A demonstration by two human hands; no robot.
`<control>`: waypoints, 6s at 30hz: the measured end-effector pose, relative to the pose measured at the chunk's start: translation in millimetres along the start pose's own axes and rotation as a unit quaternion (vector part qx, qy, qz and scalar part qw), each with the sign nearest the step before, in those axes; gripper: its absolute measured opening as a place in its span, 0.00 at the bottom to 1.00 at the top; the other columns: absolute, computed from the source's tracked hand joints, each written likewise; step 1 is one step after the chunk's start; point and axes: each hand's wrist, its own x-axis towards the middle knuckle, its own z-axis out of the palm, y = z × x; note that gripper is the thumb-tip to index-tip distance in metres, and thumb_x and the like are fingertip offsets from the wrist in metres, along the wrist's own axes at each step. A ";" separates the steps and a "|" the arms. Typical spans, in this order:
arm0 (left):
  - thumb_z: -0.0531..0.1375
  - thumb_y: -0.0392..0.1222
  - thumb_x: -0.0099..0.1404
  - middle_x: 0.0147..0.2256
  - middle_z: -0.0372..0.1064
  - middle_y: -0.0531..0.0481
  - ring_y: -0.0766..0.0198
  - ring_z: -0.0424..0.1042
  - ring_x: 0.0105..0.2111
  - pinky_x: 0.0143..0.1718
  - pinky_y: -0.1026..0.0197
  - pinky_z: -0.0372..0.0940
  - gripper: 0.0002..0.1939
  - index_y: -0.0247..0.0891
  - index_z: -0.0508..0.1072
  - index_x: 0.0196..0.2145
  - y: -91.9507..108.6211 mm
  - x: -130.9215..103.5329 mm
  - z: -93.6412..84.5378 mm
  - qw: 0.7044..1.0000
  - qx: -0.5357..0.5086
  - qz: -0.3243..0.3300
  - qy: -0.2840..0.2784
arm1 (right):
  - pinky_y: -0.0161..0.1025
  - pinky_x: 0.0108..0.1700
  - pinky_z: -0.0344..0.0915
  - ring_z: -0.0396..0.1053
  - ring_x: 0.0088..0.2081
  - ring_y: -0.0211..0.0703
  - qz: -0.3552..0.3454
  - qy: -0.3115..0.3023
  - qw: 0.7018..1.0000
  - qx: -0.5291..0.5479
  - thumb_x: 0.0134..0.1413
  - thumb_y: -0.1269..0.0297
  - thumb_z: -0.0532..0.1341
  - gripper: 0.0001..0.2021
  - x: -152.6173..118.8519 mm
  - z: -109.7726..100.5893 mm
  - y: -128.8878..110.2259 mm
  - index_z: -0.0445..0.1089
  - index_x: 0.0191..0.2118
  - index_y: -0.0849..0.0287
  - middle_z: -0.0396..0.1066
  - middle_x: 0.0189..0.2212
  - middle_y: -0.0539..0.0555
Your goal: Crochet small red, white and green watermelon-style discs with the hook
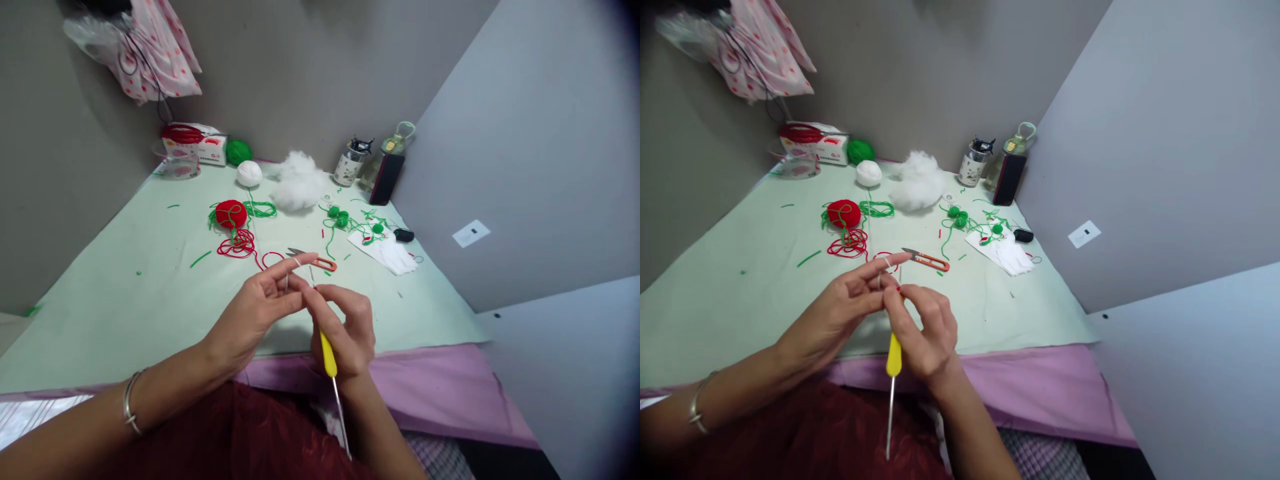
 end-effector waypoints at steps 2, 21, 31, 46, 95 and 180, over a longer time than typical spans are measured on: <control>0.74 0.43 0.61 0.36 0.76 0.51 0.64 0.71 0.39 0.48 0.62 0.65 0.22 0.43 0.83 0.53 1.5 2.2 -0.7 0.994 -0.081 -0.068 -0.019 | 0.44 0.43 0.78 0.79 0.45 0.46 0.055 0.010 0.997 0.052 0.66 0.74 0.63 0.15 1.5 -0.1 1.0 0.78 0.53 0.49 0.80 0.44 0.55; 0.74 0.39 0.60 0.36 0.77 0.51 0.66 0.72 0.37 0.51 0.61 0.66 0.15 0.39 0.86 0.45 1.3 8.5 -4.3 0.987 -0.133 -0.085 -0.032 | 0.42 0.35 0.74 0.74 0.32 0.40 0.236 0.045 0.942 0.233 0.70 0.71 0.59 0.11 12.6 -5.4 4.1 0.79 0.44 0.53 0.77 0.33 0.51; 0.74 0.37 0.61 0.35 0.75 0.56 0.69 0.73 0.38 0.48 0.65 0.65 0.21 0.50 0.84 0.51 -5.5 2.2 1.0 0.999 -0.039 0.003 -0.029 | 0.38 0.35 0.71 0.73 0.33 0.38 0.295 0.012 0.893 0.338 0.68 0.69 0.62 0.09 13.2 -5.8 3.7 0.80 0.42 0.50 0.79 0.35 0.50; 0.69 0.42 0.68 0.32 0.69 0.56 0.70 0.70 0.31 0.44 0.63 0.64 0.12 0.47 0.84 0.49 1.2 1.0 -4.6 0.999 0.023 0.010 -0.043 | 0.39 0.34 0.76 0.77 0.29 0.38 0.334 0.008 0.864 0.377 0.73 0.65 0.55 0.10 16.6 -14.6 4.9 0.75 0.42 0.55 0.81 0.35 0.52; 0.73 0.42 0.62 0.35 0.71 0.52 0.62 0.69 0.40 0.49 0.58 0.62 0.16 0.47 0.85 0.48 3.8 2.9 -6.2 0.999 0.029 -0.003 -0.024 | 0.39 0.34 0.74 0.75 0.30 0.39 0.362 0.012 0.830 0.424 0.70 0.60 0.61 0.09 17.0 -6.1 11.0 0.76 0.39 0.56 0.80 0.32 0.52; 0.72 0.41 0.63 0.31 0.73 0.55 0.69 0.66 0.29 0.40 0.62 0.63 0.17 0.48 0.85 0.50 2.2 5.2 -7.7 0.999 0.040 0.001 -0.034 | 0.34 0.31 0.71 0.71 0.27 0.34 0.389 0.035 0.780 0.489 0.67 0.59 0.63 0.08 15.7 2.8 6.0 0.75 0.37 0.54 0.78 0.31 0.50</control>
